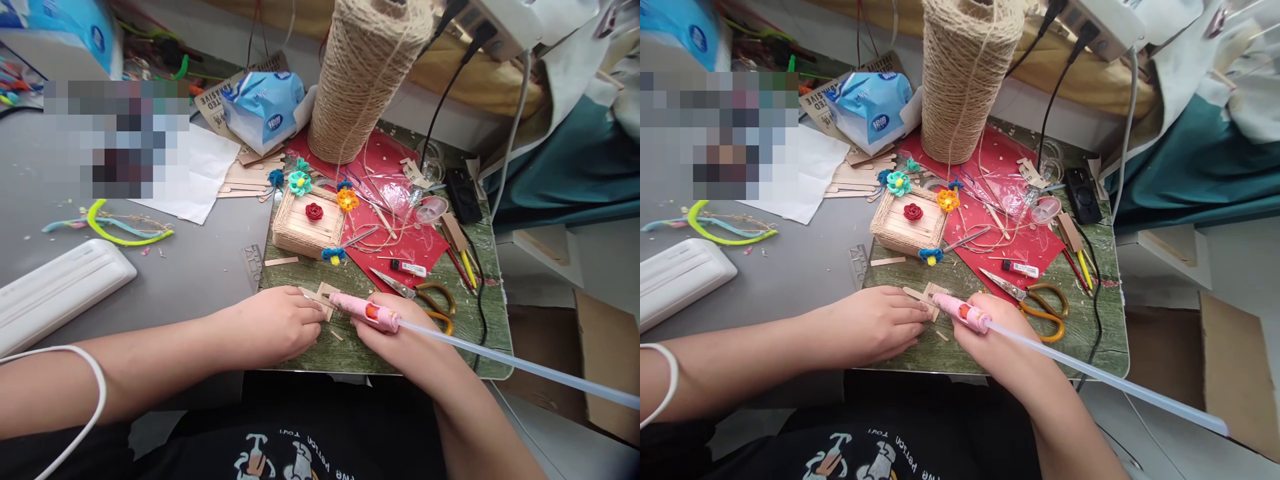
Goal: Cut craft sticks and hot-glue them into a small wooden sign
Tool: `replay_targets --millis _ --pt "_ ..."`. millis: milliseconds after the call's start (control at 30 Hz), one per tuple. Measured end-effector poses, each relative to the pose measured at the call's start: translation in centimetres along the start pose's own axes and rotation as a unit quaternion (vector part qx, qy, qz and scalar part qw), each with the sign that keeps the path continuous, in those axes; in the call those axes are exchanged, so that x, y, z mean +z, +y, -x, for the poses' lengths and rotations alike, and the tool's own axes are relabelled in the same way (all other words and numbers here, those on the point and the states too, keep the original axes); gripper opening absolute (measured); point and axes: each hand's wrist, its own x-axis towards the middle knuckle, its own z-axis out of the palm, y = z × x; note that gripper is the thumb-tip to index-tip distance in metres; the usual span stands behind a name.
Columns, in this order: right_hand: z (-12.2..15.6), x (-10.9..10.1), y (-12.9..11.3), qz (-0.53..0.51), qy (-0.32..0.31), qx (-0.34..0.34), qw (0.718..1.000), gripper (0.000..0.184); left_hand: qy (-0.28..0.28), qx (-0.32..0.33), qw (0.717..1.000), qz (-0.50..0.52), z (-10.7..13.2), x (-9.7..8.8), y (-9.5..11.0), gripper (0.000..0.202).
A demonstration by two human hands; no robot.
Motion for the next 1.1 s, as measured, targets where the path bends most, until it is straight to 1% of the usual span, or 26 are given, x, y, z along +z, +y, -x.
replay_targets --millis 133,267,367,500,567,633,700,767,833,933,1100 --pt "0.1 -0.2 -0.3 0.004 -0.002 0.004 1.0 0.03 -0.011 0.001 1.0 -0.002 0.0 -0.2 0.0 0.018" --pt "0.8 0.0 0.2 -0.03 0.025 0.001 0.999 0.029 -0.019 0.018 1.0 -0.014 0.0 -0.7 0.0 0.011" --pt "1.6 0.2 0.5 -0.044 0.036 0.007 0.998 0.029 -0.026 0.032 0.999 -0.028 -0.1 -1.1 0.1 0.012" --pt "2.4 0.4 0.5 -0.087 0.037 0.011 0.995 0.018 -0.036 0.035 0.997 -0.051 -0.2 -1.2 0.3 0.014" --pt "2.8 0.4 0.6 -0.112 0.041 0.014 0.993 0.017 -0.044 0.037 0.996 -0.069 -0.2 -1.1 0.3 0.016" --pt "3.1 0.5 0.8 -0.122 0.04 0.021 0.991 0.019 -0.038 0.043 0.996 -0.075 -0.1 -1.1 0.2 0.017" --pt "3.4 0.7 0.9 -0.124 0.033 0.028 0.991 0.021 -0.017 0.049 0.997 -0.064 -0.1 -1.3 0.2 0.017" --pt "3.7 0.9 0.9 -0.128 0.022 0.031 0.991 0.021 0.007 0.044 0.998 -0.05 -0.1 -1.6 0.0 0.016" --pt "3.9 1.2 0.6 -0.134 0.01 0.027 0.99 0.019 0.017 0.035 0.998 -0.046 -0.1 -2.0 -0.2 0.015" --pt "3.9 1.7 0.2 -0.147 -0.004 0.019 0.989 0.017 0.006 0.033 0.998 -0.051 -0.1 -2.2 -0.5 0.015" --pt "3.5 1.9 -0.2 -0.152 -0.006 0.025 0.988 0.013 -0.024 0.044 0.997 -0.061 -0.1 -1.6 -0.6 0.013"
